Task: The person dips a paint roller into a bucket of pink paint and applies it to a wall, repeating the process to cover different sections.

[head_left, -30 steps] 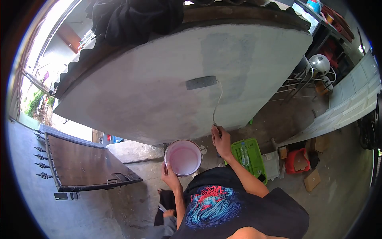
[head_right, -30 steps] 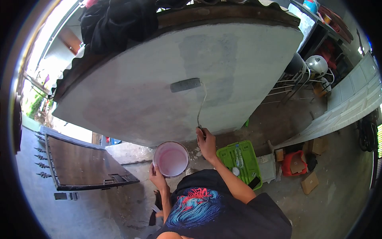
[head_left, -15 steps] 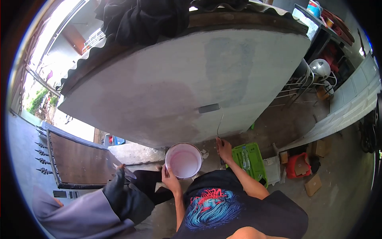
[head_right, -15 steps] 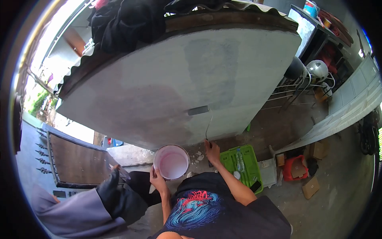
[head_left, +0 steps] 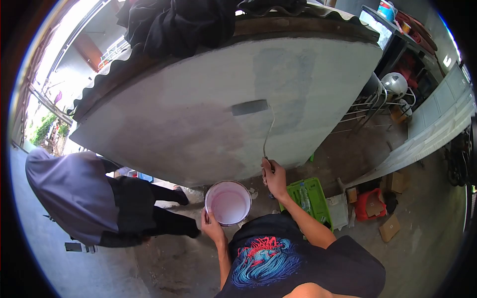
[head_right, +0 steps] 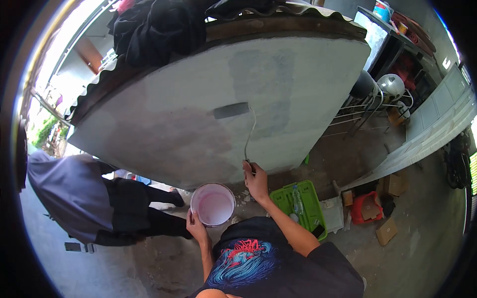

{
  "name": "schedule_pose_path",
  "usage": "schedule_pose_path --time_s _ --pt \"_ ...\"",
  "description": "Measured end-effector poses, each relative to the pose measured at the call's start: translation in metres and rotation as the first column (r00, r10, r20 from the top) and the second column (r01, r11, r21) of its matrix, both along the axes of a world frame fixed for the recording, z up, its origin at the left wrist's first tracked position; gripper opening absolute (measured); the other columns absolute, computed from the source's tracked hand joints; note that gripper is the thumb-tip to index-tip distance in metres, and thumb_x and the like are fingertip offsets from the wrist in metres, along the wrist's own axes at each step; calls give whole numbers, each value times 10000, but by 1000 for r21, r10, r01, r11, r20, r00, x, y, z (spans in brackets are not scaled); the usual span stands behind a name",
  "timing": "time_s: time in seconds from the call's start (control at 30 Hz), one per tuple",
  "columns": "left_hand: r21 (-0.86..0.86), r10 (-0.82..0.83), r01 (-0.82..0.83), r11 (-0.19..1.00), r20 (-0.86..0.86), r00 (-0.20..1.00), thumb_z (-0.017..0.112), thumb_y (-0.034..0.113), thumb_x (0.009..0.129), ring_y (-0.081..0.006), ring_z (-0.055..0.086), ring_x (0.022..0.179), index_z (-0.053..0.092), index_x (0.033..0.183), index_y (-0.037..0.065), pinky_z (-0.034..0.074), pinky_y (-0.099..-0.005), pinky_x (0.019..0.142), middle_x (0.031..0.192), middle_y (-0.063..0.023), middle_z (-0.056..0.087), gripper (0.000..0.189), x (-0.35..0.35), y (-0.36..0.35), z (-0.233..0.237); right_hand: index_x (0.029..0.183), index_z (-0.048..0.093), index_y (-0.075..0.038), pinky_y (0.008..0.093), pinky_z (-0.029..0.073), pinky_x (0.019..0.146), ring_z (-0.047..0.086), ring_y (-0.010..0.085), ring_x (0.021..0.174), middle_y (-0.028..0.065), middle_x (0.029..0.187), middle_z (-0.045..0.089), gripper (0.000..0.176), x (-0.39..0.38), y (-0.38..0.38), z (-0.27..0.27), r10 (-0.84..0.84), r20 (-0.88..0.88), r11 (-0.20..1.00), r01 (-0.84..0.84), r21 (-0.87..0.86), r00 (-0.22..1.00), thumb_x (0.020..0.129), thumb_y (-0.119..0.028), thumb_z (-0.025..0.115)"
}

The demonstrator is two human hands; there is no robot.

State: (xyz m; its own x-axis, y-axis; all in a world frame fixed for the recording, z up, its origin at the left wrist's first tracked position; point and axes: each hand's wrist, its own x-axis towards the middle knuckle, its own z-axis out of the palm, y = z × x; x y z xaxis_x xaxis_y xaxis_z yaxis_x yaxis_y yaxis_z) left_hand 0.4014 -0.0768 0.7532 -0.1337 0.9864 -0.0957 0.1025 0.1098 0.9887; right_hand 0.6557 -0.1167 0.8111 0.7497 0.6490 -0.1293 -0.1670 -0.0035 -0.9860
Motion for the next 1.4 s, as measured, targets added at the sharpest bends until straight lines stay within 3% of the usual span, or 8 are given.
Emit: schedule_pose_path --time_s 0.37,0.43,0.77,0.97,1.17,1.27,1.4 --pt "-15 -84 86 996 65 994 601 197 1014 -207 634 1095 586 1259 -102 475 -325 967 1194 -173 669 387 -1 5 1 866 589 -13 247 342 447 429 53 489 -20 589 466 388 14 26 94 -21 -16 980 24 198 1000 1024 -367 585" --pt "-12 -88 89 996 61 994 605 199 1012 -207 630 1100 589 1255 -103 472 -329 972 1197 -172 667 388 -3 10 -1 860 588 -9 247 344 452 425 54 493 -22 592 468 390 20 31 97 -38 71 973 20 230 997 1025 -363 584" --pt "9 -64 64 998 61 996 619 214 1006 -218 633 1089 604 1236 -104 474 -339 970 1175 -174 670 392 -14 29 -3 892 584 -16 248 335 444 424 50 489 -28 625 479 358 15 16 -4 -80 226 995 63 81 971 1042 -340 555" --pt "20 -61 60 998 63 996 614 218 1008 -219 635 1086 588 1248 -119 476 -336 965 1172 -184 672 414 -15 44 -5 894 591 -8 257 337 444 425 53 487 -16 618 473 349 17 14 32 -70 190 997 64 37 979 1044 -320 551" --pt "22 -110 109 994 47 993 596 195 1014 -217 634 1089 572 1278 -120 473 -331 965 1187 -190 671 412 -10 52 0 891 587 2 247 352 451 429 52 498 -11 627 473 365 22 43 97 -112 203 978 71 199 973 1048 -323 542" --pt "18 -111 110 994 59 992 586 184 1018 -216 635 1089 567 1287 -119 472 -328 965 1197 -192 670 406 -5 50 1 888 583 2 241 356 453 433 53 501 -11 625 473 360 22 45 94 -95 163 968 53 245 982 1049 -317 542" --pt "-20 -101 103 995 50 994 582 182 1020 -216 636 1087 565 1288 -120 472 -326 962 1201 -192 670 405 -5 51 -3 873 601 -3 252 360 469 433 58 503 -13 593 488 341 13 32 40 -104 181 990 84 117 978 1028 -307 583"
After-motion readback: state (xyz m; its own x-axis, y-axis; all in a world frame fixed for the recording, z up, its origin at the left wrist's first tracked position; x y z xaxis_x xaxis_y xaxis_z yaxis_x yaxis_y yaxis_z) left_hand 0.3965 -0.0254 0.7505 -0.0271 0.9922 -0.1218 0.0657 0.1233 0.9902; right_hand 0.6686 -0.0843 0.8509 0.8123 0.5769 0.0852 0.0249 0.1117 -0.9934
